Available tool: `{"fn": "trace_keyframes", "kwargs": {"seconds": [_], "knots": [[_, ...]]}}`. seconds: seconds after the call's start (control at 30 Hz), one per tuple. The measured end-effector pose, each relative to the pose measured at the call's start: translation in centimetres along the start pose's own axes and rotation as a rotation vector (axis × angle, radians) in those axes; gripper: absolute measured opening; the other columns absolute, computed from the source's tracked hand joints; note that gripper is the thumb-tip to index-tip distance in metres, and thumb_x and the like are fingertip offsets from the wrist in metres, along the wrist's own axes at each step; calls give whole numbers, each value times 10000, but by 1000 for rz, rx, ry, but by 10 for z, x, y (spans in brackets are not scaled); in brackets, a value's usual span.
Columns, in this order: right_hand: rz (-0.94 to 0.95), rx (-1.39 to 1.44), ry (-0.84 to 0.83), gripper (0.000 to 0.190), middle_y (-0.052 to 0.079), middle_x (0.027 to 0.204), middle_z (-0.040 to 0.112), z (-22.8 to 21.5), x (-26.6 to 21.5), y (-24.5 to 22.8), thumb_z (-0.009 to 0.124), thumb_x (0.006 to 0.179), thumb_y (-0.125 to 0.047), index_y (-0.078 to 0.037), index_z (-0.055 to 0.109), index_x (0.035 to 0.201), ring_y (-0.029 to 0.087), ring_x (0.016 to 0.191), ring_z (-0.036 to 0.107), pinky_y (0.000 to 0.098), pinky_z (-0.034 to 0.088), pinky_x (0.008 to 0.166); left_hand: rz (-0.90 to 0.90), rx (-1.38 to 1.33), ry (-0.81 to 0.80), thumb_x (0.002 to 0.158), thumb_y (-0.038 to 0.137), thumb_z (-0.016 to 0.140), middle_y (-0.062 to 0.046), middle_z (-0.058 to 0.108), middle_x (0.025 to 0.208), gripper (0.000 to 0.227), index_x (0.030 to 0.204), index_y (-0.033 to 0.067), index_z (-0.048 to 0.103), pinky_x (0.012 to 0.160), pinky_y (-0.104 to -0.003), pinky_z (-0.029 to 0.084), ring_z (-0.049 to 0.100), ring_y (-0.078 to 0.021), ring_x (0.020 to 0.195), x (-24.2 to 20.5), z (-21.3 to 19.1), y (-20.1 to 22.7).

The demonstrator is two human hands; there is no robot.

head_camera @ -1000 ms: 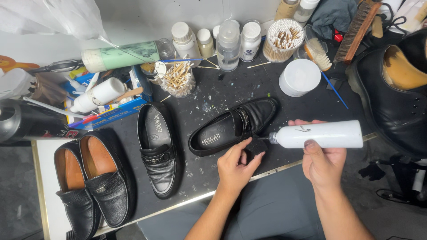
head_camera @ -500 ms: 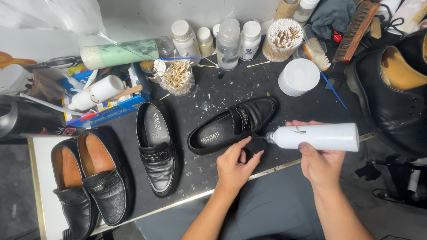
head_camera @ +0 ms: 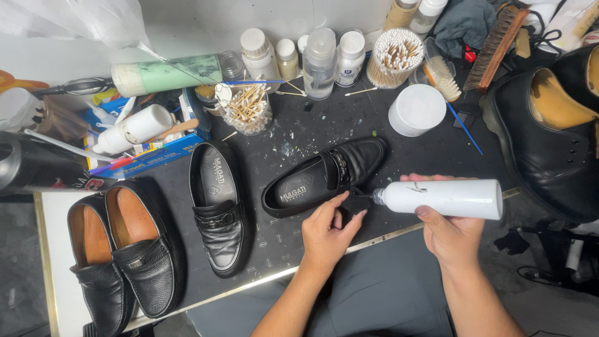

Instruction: The person cleans a pair of black leather loafers using a sponge and a liquid cleaner. They repeatedly apply the cleaner to the sponge and wipe the surface of the shoes, focusing on the toe and side areas. The person handles the shoes one at a time, rotating them to access different sections.

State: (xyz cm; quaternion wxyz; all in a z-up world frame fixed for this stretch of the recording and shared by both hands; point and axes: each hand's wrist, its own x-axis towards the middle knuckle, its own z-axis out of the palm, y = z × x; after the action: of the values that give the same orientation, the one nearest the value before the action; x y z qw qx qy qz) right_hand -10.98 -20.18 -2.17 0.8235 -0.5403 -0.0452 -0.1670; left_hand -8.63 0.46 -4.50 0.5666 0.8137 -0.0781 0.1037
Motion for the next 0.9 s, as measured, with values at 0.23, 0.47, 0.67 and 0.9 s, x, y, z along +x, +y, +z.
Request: {"fn": "trace_keyframes", "kwargs": {"seconds": [0.23,0.47,0.67,0.9], "knots": [[-29,-1,-39,428,227,1242,670,-6,-6,-5,785,945,49,-35,573,1307,380,1237,663,570,506,1138,-19,-13,14,771,135,906,12,467,645,473,1193,16,729,514,-194,407,445,-38,557,-2,1,-2],[13,-11,31,480,248,1269,687,-10,-6,-8,771,907,-2,-12,579,1347,404,1241,670,592,524,1143,-11,-70,55,765,93,904,33,414,633,470,1190,-2,729,517,-186,368,408,-27,564,-4,2,-5],[239,215,325,420,256,1301,621,-19,9,7,631,1057,-254,54,515,1318,414,1260,654,557,492,1133,5,-134,80,763,69,902,42,413,660,469,1190,-5,724,540,-181,364,412,-25,597,-2,1,-3],[509,915,547,707,265,1277,666,-46,40,29,646,1008,-500,124,538,1323,342,1146,707,358,625,955,-86,-126,-56,783,94,889,27,494,760,484,1227,24,709,529,-186,402,445,-33,606,6,-7,26]]}}
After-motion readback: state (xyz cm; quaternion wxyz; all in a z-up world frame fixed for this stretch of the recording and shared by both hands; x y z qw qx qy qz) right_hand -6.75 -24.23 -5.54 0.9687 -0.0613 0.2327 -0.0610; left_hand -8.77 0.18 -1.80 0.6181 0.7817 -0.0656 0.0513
